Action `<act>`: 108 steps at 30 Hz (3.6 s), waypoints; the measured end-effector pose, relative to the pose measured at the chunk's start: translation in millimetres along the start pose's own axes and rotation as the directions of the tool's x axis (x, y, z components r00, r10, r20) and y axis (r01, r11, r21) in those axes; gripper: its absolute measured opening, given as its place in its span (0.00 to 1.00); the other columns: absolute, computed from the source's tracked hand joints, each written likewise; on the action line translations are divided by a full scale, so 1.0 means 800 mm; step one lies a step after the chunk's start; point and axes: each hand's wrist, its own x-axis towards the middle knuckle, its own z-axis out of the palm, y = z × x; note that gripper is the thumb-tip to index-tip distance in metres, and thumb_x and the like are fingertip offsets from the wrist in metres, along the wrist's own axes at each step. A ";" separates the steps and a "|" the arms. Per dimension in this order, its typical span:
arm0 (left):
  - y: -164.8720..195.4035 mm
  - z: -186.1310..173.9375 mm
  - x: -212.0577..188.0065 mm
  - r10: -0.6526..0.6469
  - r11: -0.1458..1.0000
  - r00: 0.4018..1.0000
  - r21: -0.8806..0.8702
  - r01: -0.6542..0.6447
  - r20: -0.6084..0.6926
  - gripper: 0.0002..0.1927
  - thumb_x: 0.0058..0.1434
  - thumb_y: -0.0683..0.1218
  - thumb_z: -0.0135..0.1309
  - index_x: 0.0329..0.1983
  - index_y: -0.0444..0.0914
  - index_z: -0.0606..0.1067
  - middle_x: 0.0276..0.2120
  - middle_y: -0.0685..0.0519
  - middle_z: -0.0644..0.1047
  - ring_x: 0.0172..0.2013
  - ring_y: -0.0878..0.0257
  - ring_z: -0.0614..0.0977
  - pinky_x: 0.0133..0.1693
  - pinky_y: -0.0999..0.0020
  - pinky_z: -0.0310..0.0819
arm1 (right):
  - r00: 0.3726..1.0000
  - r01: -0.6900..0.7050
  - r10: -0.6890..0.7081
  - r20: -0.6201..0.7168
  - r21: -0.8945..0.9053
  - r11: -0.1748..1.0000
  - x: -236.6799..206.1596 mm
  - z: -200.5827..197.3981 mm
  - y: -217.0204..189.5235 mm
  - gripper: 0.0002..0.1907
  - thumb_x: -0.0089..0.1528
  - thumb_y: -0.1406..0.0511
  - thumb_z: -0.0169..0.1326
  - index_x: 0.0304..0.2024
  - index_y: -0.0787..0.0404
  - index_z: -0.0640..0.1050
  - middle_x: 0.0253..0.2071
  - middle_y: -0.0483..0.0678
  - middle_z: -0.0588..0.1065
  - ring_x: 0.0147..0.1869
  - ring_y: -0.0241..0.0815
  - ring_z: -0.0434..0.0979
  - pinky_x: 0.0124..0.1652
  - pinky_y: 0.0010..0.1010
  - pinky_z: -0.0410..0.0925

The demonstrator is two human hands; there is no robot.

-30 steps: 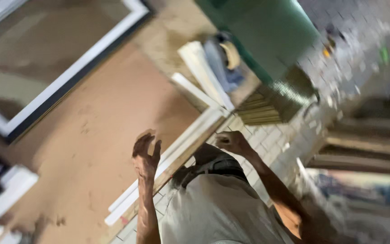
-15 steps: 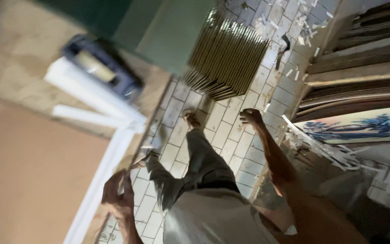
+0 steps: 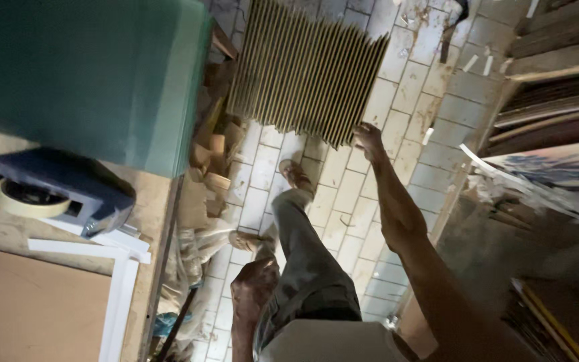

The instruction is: The person fits white mat board strips into black picture frames on a workbench, pressing the strips along the frame edges and aligning them. They use a tape dispenser to apply tape, reposition frames, and stack finished frames aside.

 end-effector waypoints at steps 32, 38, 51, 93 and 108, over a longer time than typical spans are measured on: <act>-0.044 -0.352 -0.135 0.270 0.693 0.962 -0.701 -0.168 0.036 0.45 0.65 0.45 0.54 0.83 0.41 0.48 0.67 0.39 0.64 0.57 0.40 0.70 0.48 0.54 0.73 | -0.084 0.959 -0.232 0.969 0.016 -0.283 -0.629 0.334 0.236 0.34 0.51 0.55 0.68 0.58 0.57 0.74 0.33 0.48 0.79 0.33 0.47 0.79 0.36 0.42 0.71; -0.226 -0.483 -0.385 -0.348 0.307 0.835 -0.893 -0.328 -0.426 0.21 0.81 0.48 0.55 0.40 0.30 0.61 0.26 0.59 0.65 0.26 0.69 0.68 0.28 0.71 0.62 | -0.167 0.882 -0.359 0.918 -0.024 -0.471 -0.592 0.323 0.178 0.33 0.52 0.51 0.71 0.57 0.56 0.81 0.34 0.47 0.82 0.34 0.43 0.82 0.33 0.36 0.72; -0.395 -0.571 -0.522 -0.333 0.941 0.482 -0.320 0.111 -0.811 0.15 0.79 0.46 0.55 0.56 0.27 0.73 0.35 0.47 0.79 0.34 0.63 0.79 0.35 0.68 0.74 | -0.428 0.803 -0.086 0.900 0.335 -0.494 -0.600 0.513 0.075 0.26 0.58 0.44 0.63 0.46 0.54 0.86 0.39 0.48 0.81 0.41 0.46 0.82 0.40 0.34 0.74; -0.336 -0.341 -0.253 -0.120 0.900 0.591 0.164 0.405 -0.798 0.17 0.65 0.52 0.62 0.55 0.43 0.79 0.61 0.52 0.73 0.66 0.50 0.69 0.71 0.34 0.45 | 0.452 0.816 -0.509 0.733 -0.571 -0.097 -0.389 0.494 0.062 0.22 0.48 0.59 0.73 0.40 0.60 0.80 0.32 0.48 0.81 0.34 0.41 0.83 0.36 0.33 0.74; -0.252 -0.349 -0.259 0.011 0.962 0.618 0.176 0.207 -0.786 0.15 0.59 0.45 0.66 0.48 0.36 0.81 0.54 0.47 0.77 0.57 0.47 0.76 0.62 0.48 0.68 | 0.221 0.963 -0.470 0.855 -0.266 -0.032 -0.426 0.499 0.039 0.12 0.60 0.64 0.65 0.44 0.61 0.82 0.41 0.49 0.82 0.42 0.40 0.84 0.41 0.30 0.77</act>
